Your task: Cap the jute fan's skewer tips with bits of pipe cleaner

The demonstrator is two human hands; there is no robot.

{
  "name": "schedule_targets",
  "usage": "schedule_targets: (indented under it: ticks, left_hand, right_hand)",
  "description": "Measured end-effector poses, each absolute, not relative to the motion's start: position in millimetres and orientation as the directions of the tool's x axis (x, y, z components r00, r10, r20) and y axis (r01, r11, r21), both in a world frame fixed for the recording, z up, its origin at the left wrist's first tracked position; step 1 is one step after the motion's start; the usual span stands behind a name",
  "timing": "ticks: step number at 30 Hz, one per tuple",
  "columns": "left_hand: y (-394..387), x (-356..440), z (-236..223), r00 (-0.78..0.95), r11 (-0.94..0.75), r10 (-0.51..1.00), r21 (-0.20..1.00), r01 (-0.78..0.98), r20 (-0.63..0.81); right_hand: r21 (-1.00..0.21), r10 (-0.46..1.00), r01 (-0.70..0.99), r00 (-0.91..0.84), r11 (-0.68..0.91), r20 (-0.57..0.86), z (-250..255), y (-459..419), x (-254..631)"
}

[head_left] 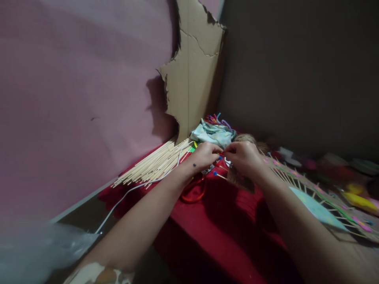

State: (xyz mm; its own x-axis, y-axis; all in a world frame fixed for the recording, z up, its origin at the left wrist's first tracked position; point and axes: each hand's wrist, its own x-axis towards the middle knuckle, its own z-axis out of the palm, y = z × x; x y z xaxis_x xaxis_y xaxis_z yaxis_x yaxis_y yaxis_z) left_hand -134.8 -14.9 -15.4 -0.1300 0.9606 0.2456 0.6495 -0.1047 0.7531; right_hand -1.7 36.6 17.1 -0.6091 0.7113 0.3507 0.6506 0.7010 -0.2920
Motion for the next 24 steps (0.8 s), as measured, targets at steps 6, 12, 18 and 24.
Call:
schedule_targets:
  ticks: [6, 12, 18, 24]
  left_hand:
    - [-4, -138, -39, -0.138, -0.221, 0.945, 0.889, 0.400, 0.297]
    - [-8, -133, -37, -0.180, -0.175, 0.955, 0.940, 0.293, 0.234]
    - [-18, -127, -26, -0.201, -0.060, 0.976, 0.988, 0.144, 0.089]
    - [-23, -144, -21, 0.039, 0.005, 0.999, 0.990, -0.143, 0.001]
  right_hand:
    - [-0.276, 0.712, 0.660, -0.605, 0.699, 0.356, 17, 38, -2]
    - [-0.224, 0.707, 0.679, -0.610, 0.699, 0.357, 17, 37, -3]
    - [-0.188, 0.691, 0.678, -0.620, 0.710, 0.373, 16, 36, -5]
    - [-0.155, 0.703, 0.705, -0.611, 0.692, 0.364, 17, 28, -7]
